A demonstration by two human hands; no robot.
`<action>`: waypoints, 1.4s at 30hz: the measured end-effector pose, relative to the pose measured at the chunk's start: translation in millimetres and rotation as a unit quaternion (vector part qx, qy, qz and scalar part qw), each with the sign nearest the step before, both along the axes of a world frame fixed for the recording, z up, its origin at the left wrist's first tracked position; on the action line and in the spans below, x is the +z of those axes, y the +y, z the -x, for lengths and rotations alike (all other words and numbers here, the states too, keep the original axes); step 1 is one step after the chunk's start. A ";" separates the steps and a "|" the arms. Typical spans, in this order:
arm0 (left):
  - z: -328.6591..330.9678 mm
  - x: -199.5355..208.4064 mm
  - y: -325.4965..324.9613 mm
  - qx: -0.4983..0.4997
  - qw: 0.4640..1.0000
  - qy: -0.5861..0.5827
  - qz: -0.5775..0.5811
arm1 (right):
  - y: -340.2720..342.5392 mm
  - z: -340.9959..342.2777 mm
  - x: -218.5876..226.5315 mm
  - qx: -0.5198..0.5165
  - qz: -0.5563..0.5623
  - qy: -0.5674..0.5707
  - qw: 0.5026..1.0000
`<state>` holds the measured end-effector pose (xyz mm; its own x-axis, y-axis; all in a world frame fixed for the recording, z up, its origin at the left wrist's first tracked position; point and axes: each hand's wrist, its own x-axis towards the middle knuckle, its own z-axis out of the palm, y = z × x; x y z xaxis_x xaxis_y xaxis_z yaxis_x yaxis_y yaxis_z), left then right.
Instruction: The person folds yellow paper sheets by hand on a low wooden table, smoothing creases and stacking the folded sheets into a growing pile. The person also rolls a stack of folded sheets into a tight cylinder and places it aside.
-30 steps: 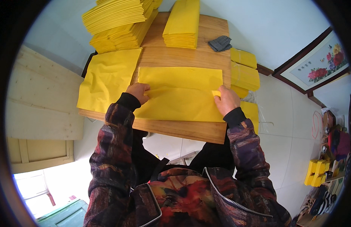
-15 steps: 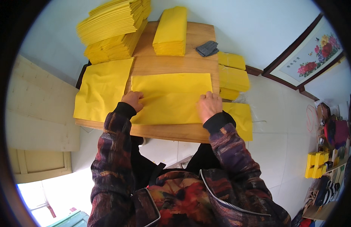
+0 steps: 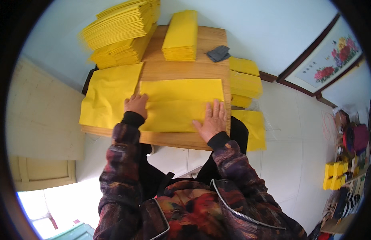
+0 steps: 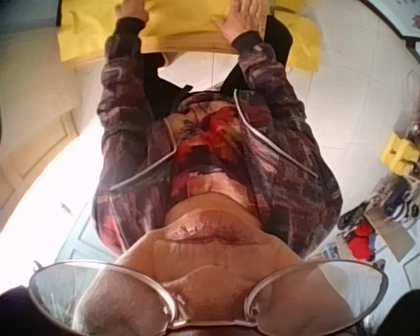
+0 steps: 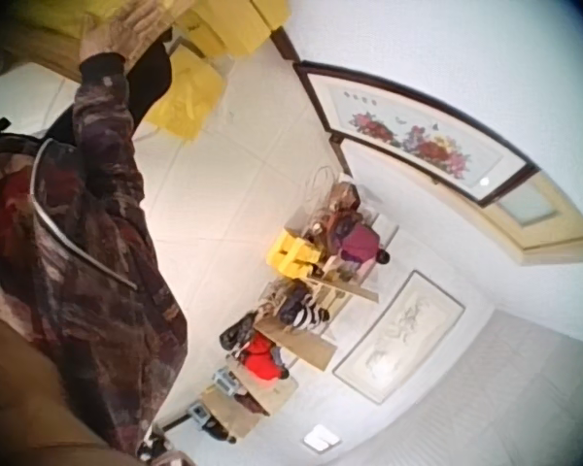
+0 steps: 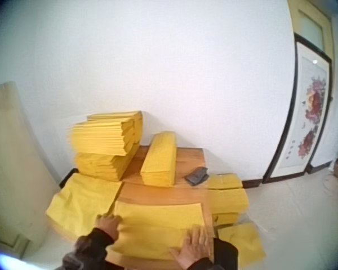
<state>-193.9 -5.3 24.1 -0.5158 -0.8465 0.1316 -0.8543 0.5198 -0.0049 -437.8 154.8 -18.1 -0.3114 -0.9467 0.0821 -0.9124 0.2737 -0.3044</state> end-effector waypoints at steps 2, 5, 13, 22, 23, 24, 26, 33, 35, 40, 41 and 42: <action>29.7 -3.4 15.0 -0.013 0.996 0.090 0.009 | 0.7 0.3 -2.7 -0.001 0.007 -0.001 1.000; 98.1 -28.3 66.6 -0.196 0.965 0.162 -0.065 | 0.8 3.1 -11.1 0.007 0.021 0.014 1.000; 77.5 -49.3 83.8 -0.092 0.986 0.112 -0.086 | 1.9 4.1 -10.5 0.012 0.019 0.069 0.997; -3.5 -47.9 63.5 0.035 0.994 0.070 -0.081 | -1.2 -12.4 12.0 0.019 -0.020 0.048 0.998; -1.6 -49.1 63.9 0.033 0.995 0.070 -0.067 | -3.8 -21.6 11.7 0.026 -0.015 0.058 0.998; -1.0 -49.8 63.9 0.035 0.995 0.067 -0.062 | -8.3 -35.2 10.2 0.071 -0.012 0.041 0.997; -1.0 -50.4 63.8 0.040 0.994 0.063 -0.076 | -22.4 -70.7 5.1 0.141 0.022 0.001 0.990; -4.5 -55.5 60.3 0.022 0.996 0.070 -0.051 | -38.9 -78.2 -11.7 0.211 0.066 -0.012 0.975; -6.1 -57.1 60.7 0.016 0.997 0.071 -0.039 | -28.7 -43.7 -11.8 0.188 0.064 0.004 0.980; -5.8 -57.3 60.7 0.022 0.997 0.053 -0.053 | -0.1 35.7 -1.6 0.128 0.005 0.022 0.992; -6.1 -56.7 59.7 0.023 0.997 0.049 -0.047 | 4.2 47.9 1.5 0.120 0.001 0.021 0.993; -6.3 -55.9 59.0 0.024 0.997 0.053 -0.055 | 6.2 57.1 4.2 0.110 -0.003 0.021 0.994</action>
